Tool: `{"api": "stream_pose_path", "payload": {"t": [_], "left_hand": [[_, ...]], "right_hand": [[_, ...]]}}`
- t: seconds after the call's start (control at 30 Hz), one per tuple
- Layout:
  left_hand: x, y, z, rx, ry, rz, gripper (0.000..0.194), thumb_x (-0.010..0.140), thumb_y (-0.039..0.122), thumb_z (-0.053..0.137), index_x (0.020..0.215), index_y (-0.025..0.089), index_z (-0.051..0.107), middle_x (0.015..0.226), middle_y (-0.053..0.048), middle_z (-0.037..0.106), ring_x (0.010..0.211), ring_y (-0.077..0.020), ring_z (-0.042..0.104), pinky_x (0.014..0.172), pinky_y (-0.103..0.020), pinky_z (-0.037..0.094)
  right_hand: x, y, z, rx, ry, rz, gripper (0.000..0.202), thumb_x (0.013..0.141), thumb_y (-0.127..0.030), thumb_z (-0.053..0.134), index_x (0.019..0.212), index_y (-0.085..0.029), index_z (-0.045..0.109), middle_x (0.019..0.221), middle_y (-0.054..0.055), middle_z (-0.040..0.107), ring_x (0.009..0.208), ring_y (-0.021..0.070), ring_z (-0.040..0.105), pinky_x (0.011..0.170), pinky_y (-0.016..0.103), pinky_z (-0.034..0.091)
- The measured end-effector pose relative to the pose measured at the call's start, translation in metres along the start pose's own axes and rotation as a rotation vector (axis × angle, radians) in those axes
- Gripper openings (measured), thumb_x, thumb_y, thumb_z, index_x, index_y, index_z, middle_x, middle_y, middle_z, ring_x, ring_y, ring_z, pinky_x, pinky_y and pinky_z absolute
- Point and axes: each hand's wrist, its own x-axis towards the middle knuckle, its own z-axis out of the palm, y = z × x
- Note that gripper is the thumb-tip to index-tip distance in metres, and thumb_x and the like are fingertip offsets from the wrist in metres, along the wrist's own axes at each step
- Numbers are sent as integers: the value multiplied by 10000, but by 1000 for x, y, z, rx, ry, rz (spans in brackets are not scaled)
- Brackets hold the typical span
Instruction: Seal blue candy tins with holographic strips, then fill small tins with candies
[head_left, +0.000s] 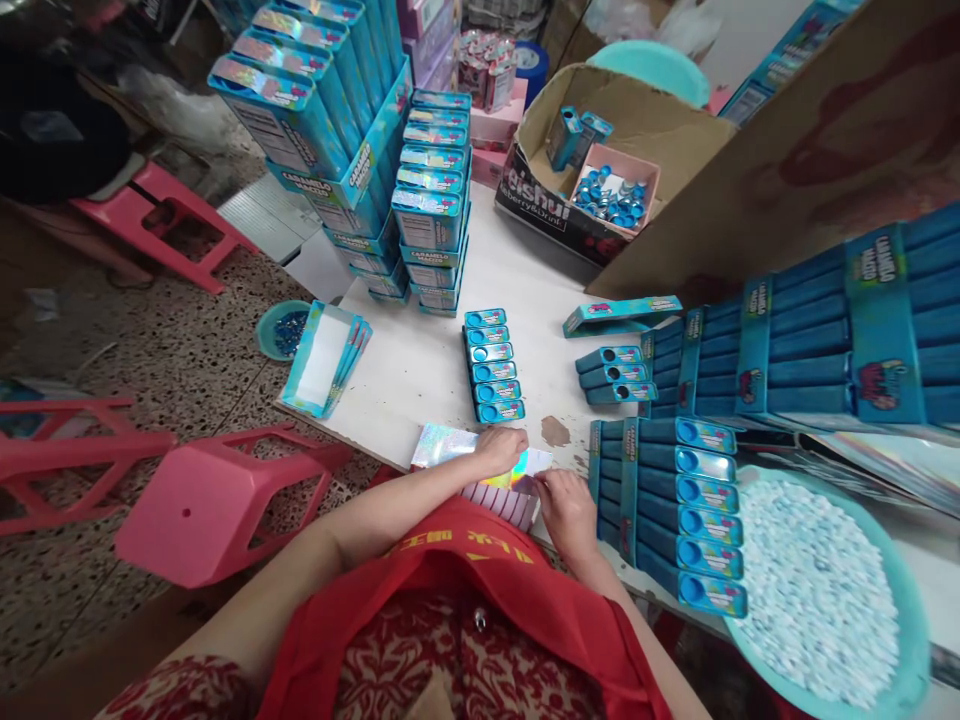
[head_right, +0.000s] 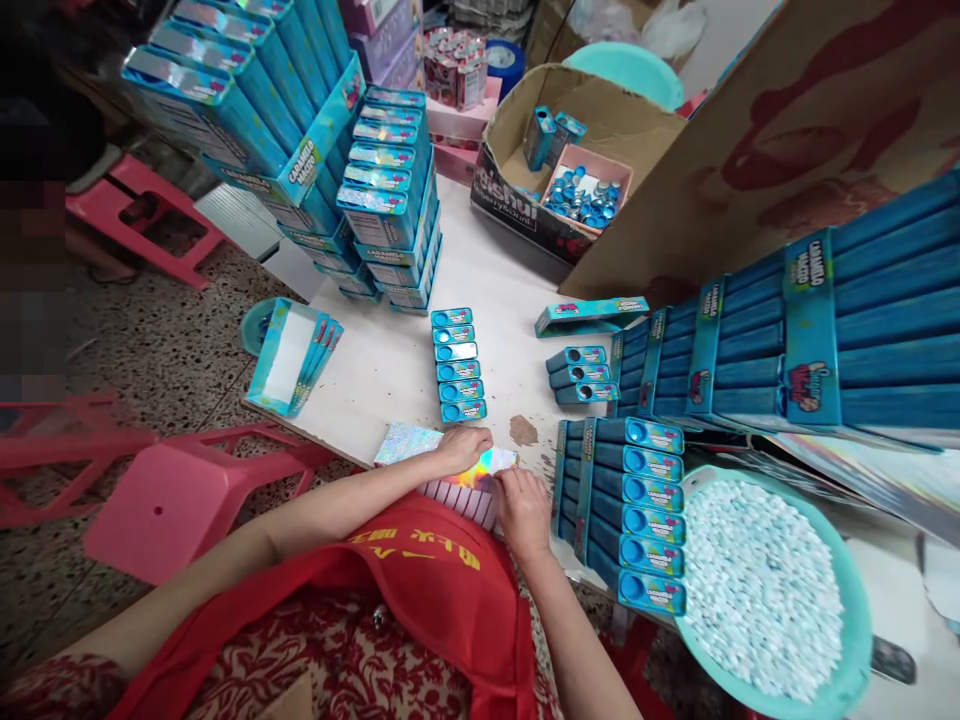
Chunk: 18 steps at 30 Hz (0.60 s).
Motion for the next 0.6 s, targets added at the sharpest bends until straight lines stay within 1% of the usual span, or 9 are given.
{"api": "stream_pose_path", "payload": {"t": [0.07, 0.17, 0.23, 0.27, 0.33, 0.4, 0.43, 0.53, 0.6], "left_hand": [[-4, -1, -3, -77, -6, 56, 324, 911, 222, 342, 1029, 157, 636, 1009, -83, 690, 947, -191, 619, 819, -290, 443], [-20, 0, -9, -397, -42, 277, 375, 943, 296, 324, 1212, 173, 555, 1188, -61, 635, 1080, -153, 574, 909, -253, 424], [-31, 1, -11, -544, -128, 382, 425, 871, 384, 498, 1242, 181, 542, 1214, -61, 620, 1101, -177, 564, 921, -263, 424], [-35, 2, -11, -553, -170, 390, 462, 800, 395, 600, 1213, 189, 568, 1180, -55, 637, 1071, -188, 576, 904, -267, 433], [-40, 4, -8, -558, -189, 322, 404, 719, 351, 681, 1083, 182, 640, 1027, -33, 683, 939, -177, 610, 828, -256, 458], [-41, 4, -6, -619, -145, 196, 239, 766, 299, 605, 946, 156, 671, 830, -13, 684, 767, -139, 613, 720, -233, 468], [-42, 4, -6, -655, -120, 143, 205, 791, 282, 557, 890, 144, 672, 748, -6, 666, 695, -125, 600, 673, -223, 463], [-47, -2, -17, -684, -76, 95, 230, 807, 312, 504, 753, 135, 641, 618, 7, 603, 587, -112, 557, 599, -218, 439], [-55, -10, -30, -668, -32, 79, 240, 814, 330, 477, 738, 143, 607, 599, 17, 571, 575, -111, 545, 583, -219, 435]], "right_hand": [[0, -2, -13, 88, -57, 70, 238, 932, -294, 433, 780, -198, 588, 709, 42, 617, 703, 184, 550, 658, 286, 365], [4, -7, -33, 228, -148, 160, 219, 914, -318, 450, 759, -212, 563, 718, 33, 618, 702, 183, 560, 646, 276, 380], [11, -9, -44, 328, -162, 246, 212, 905, -328, 454, 754, -213, 549, 736, 31, 622, 695, 175, 566, 637, 269, 390], [15, -10, -49, 374, -157, 294, 209, 898, -338, 462, 755, -211, 546, 746, 31, 624, 693, 171, 567, 637, 266, 396], [23, -10, -56, 457, -150, 365, 209, 878, -362, 488, 750, -207, 545, 746, 27, 622, 682, 164, 563, 640, 264, 404], [32, -10, -59, 531, -154, 409, 220, 858, -382, 512, 734, -204, 549, 719, 17, 615, 657, 156, 554, 634, 263, 403], [36, -9, -59, 568, -151, 433, 225, 848, -390, 523, 728, -202, 552, 706, 13, 613, 644, 152, 549, 629, 263, 403], [49, -12, -48, 656, -125, 528, 236, 819, -414, 551, 740, -194, 587, 676, 5, 611, 607, 145, 530, 612, 267, 403], [59, -17, -34, 696, -85, 567, 240, 803, -416, 563, 751, -189, 622, 686, 11, 603, 620, 151, 528, 617, 276, 412]]}}
